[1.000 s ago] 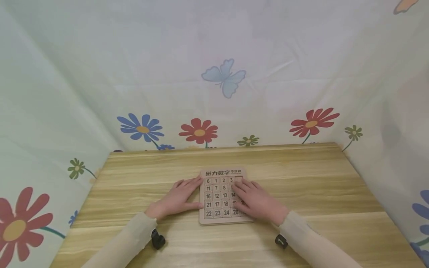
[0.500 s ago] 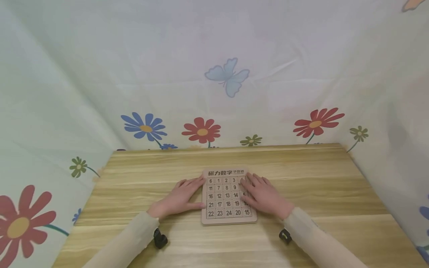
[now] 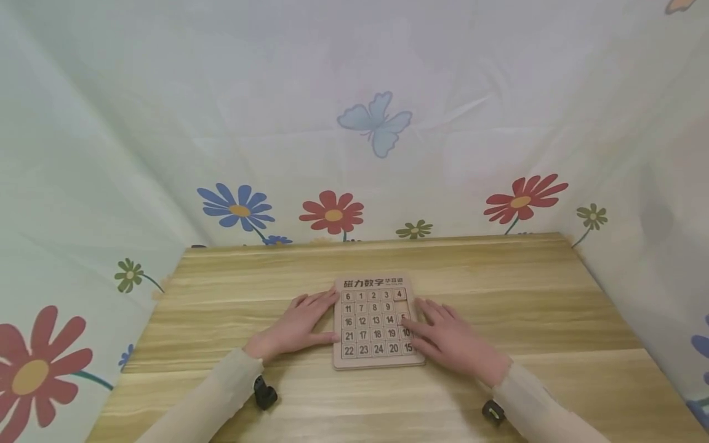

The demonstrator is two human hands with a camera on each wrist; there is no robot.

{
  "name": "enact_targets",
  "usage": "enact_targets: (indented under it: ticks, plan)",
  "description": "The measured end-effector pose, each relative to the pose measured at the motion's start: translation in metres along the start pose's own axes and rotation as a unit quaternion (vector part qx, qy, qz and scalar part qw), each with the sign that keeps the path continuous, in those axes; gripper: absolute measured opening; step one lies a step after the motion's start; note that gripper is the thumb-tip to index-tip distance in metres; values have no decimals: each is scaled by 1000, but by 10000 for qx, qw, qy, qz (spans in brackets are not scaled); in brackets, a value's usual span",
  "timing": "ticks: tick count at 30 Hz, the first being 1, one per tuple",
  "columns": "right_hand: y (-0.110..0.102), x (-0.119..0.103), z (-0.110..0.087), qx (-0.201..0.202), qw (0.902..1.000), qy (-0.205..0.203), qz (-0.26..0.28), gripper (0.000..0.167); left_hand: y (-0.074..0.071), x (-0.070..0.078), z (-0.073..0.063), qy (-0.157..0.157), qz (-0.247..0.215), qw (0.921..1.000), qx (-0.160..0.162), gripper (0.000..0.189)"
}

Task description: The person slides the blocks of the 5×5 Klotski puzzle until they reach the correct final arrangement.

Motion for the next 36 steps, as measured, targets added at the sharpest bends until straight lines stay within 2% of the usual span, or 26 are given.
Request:
enact_targets:
  ticks: [4, 10, 17, 22, 28, 36]
  plan:
    - [2, 5, 6, 123, 9999, 83, 45, 52, -2, 1, 1, 3, 16, 10000, 4, 98]
    - [3, 7, 13, -65, 9998, 173, 2, 57, -2, 3, 1, -2, 0, 10000, -43, 98]
    - [4, -2, -3, -194, 9992, -272, -231, 57, -3, 1, 1, -1, 10, 10000, -35, 98]
    - [5, -6, -11, -55, 9988, -437, -222, 55, -3, 0, 1, -67, 52, 9999, -61, 99]
    - [5, -3, -9, 67, 9991, -380, -184, 51, -6, 3, 0, -35, -75, 10000, -22, 97]
    - [5, 1, 0, -139, 9995, -208, -198, 55, -4, 2, 0, -48, 20, 10000, -47, 97]
Point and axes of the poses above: each hand's wrist, its own z-axis towards the middle knuckle, its own y-axis out of the palm, x = y × z, the point moved 1 cm from there along z, towards the middle knuckle, and after that the axes turned 10 degrees about -z, right-handed, at the moved point
